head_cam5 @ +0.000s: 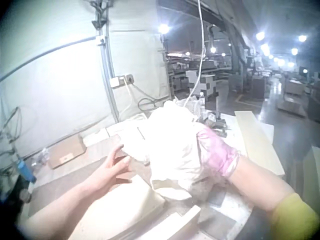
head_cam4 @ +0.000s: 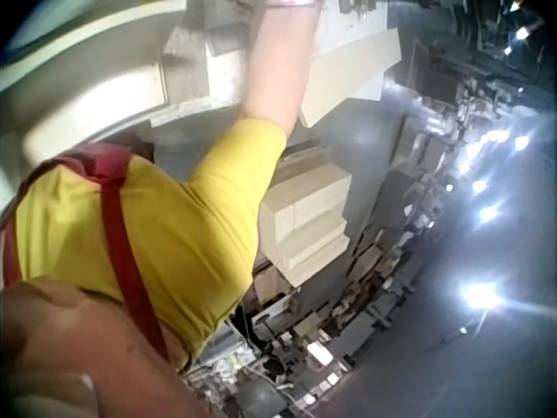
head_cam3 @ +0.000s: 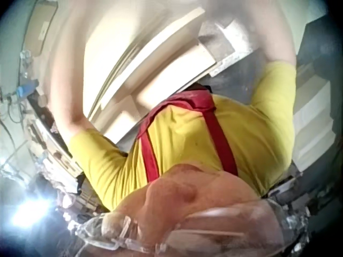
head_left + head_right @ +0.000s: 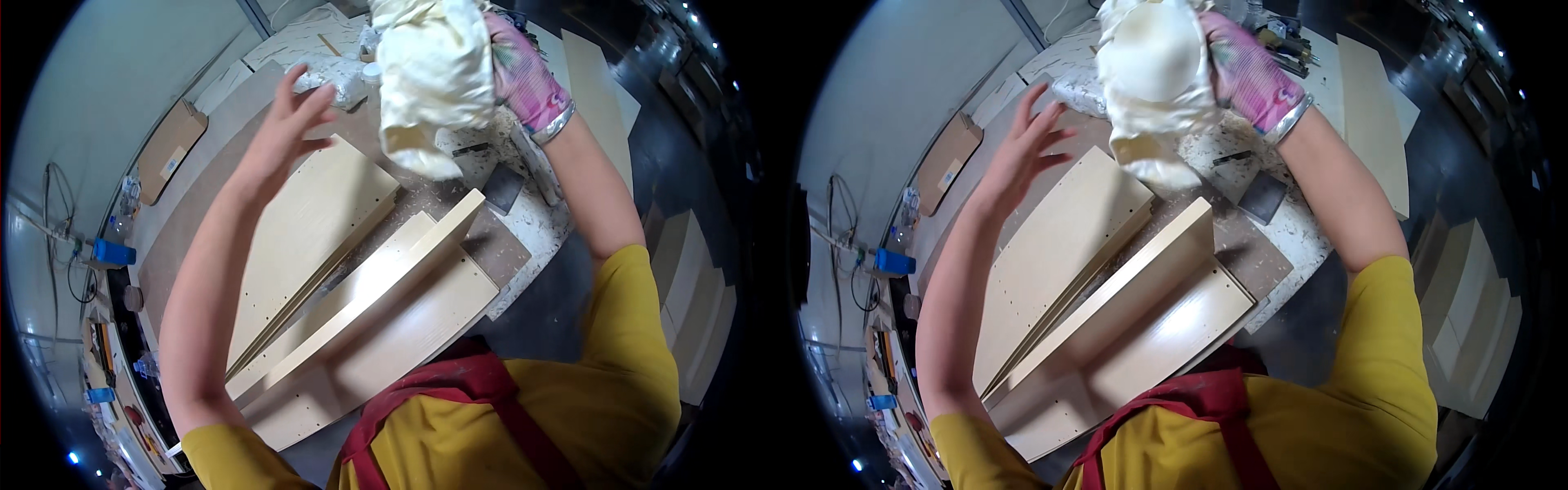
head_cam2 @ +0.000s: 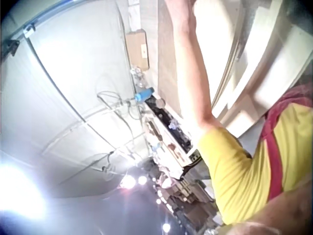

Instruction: The person wipes the surface of a light-colored wooden board with a white cloth. They repeatedly pour liquid from a clear bottle onto the cloth and continue wiping the board's surface and edges. The person handles the board by turning it and lifting it to access different areas.

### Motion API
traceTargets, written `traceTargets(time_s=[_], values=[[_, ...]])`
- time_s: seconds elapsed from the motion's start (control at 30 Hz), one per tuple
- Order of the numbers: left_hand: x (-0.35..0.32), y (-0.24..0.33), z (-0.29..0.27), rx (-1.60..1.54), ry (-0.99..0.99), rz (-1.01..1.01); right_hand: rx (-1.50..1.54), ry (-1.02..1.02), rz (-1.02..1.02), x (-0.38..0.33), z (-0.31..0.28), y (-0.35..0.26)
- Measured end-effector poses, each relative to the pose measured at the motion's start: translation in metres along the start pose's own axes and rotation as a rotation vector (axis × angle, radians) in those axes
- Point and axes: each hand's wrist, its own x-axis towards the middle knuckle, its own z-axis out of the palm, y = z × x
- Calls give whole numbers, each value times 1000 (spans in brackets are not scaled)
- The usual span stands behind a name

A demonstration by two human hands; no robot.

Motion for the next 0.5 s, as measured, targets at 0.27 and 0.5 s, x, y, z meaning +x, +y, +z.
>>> traceTargets(time_s=[0.27,0.5], values=[[34,19,44,-486,-105,154,-148,-421,-605,27,-51,64],[35,5,23,55,-125,298,256,-265,-161,21,-15,40]])
